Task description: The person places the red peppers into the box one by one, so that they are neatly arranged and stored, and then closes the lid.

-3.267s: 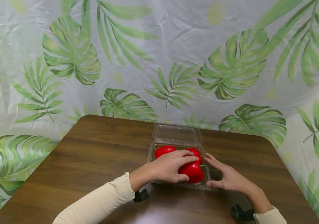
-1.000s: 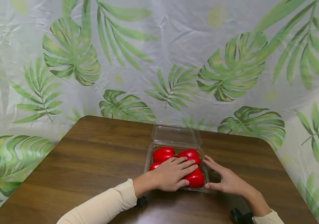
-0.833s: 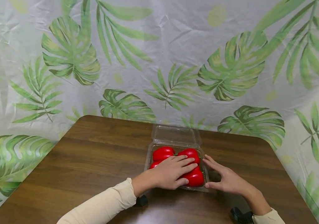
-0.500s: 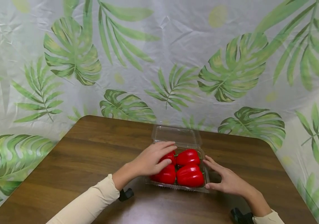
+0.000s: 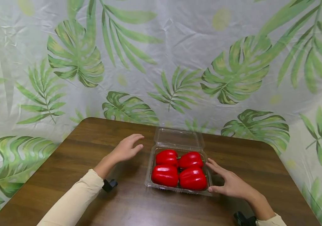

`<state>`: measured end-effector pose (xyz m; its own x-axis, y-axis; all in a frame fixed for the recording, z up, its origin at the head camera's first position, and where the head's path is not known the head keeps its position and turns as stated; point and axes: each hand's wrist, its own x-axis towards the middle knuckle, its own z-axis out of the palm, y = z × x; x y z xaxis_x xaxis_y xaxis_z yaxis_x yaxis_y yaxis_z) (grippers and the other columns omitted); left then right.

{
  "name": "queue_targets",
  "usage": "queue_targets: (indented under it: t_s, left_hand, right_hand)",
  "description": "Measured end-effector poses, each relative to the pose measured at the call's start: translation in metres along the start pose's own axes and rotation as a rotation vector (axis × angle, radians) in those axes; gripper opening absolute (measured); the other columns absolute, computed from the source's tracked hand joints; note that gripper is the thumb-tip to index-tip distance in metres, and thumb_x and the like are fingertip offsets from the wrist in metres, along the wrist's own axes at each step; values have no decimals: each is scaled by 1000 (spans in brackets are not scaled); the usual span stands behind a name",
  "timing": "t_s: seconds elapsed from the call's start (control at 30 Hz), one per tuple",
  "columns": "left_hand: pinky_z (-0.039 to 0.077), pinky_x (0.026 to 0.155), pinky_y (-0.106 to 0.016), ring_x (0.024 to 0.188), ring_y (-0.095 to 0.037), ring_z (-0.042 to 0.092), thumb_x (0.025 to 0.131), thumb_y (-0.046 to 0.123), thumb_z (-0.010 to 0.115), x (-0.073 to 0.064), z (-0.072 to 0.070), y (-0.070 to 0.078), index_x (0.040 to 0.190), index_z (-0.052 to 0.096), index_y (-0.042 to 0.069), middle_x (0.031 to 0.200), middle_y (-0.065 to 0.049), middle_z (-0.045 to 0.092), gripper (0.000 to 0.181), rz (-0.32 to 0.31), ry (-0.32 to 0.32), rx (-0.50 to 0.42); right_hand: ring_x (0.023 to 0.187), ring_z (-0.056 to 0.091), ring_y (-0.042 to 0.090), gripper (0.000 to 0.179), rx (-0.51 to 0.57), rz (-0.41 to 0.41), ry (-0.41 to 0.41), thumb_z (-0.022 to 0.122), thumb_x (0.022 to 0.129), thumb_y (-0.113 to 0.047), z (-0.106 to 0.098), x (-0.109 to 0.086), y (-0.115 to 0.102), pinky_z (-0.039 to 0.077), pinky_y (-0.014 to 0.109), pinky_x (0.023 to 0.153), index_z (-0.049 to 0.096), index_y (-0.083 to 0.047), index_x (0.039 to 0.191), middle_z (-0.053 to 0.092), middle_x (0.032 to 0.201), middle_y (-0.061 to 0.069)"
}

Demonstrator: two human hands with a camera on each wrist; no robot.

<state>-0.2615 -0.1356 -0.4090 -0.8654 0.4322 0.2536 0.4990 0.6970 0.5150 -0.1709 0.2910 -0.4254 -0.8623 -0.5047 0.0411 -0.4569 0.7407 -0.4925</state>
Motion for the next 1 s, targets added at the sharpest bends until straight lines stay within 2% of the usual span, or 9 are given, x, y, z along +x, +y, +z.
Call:
queue_targets:
  t_s: [0.07, 0.2, 0.3, 0.4, 0.5, 0.63, 0.87, 1.0]
  left_hand:
    - [40, 111, -55, 135, -39, 50, 99, 20, 55, 7, 2, -4, 136, 56, 0, 142, -21, 55, 42, -14, -9, 4]
    - [42, 110, -54, 134, -40, 51, 100, 20, 53, 21, 4, -8, 137, 55, 0, 141, -22, 56, 42, -50, -69, 2]
    - [43, 109, -54, 133, -40, 51, 101, 21, 51, 32, 3, -9, 139, 54, 1, 142, -21, 55, 43, -116, -124, -35]
    - [44, 107, -54, 132, -40, 53, 102, 22, 50, 42, 3, -10, 140, 53, 2, 142, -21, 56, 43, -178, -150, -81]
    - [45, 108, -53, 131, -40, 53, 102, 24, 50, 51, 6, -13, 140, 53, 2, 140, -20, 58, 44, -229, -159, -136]
    - [44, 109, -51, 132, -38, 53, 102, 24, 50, 60, 13, -18, 137, 55, 0, 139, -20, 58, 43, -265, -147, -195]
    - [54, 90, -45, 119, -37, 60, 103, 21, 48, 76, 24, -26, 139, 51, -3, 135, -24, 58, 43, -403, -148, -455]
    - [55, 88, -41, 121, -37, 60, 104, 20, 47, 81, 29, -23, 140, 50, -2, 139, -23, 56, 43, -443, -156, -519]
  right_hand:
    - [135, 50, 41, 84, 4, 3, 1, 72, 85, -49, 0, 0, 0, 53, 55, 94, 39, -12, 153, 31, 161, 19]
    - [135, 50, 41, 84, 9, 11, 0, 72, 85, -49, 1, -2, 1, 53, 57, 94, 38, -13, 153, 31, 162, 18]
    - [136, 49, 41, 84, 1, 10, 4, 72, 86, -49, 1, -2, 2, 53, 57, 95, 38, -14, 153, 31, 162, 17]
    - [136, 49, 41, 83, -4, 2, 11, 72, 86, -50, 1, -1, 1, 53, 56, 95, 38, -13, 153, 32, 161, 17]
    - [135, 50, 41, 84, -8, 3, 8, 71, 86, -50, 1, -1, 1, 54, 53, 95, 38, -13, 153, 32, 161, 18]
    - [135, 50, 42, 83, -5, 9, 0, 71, 86, -50, 2, -2, 1, 54, 53, 94, 37, -14, 153, 31, 162, 17]
    - [134, 51, 42, 83, -24, -8, 18, 72, 85, -49, 2, -1, 4, 55, 48, 94, 39, -13, 153, 34, 161, 17]
    - [134, 51, 42, 83, -25, -12, 27, 73, 85, -48, 2, -2, 4, 55, 48, 94, 40, -13, 152, 34, 160, 17]
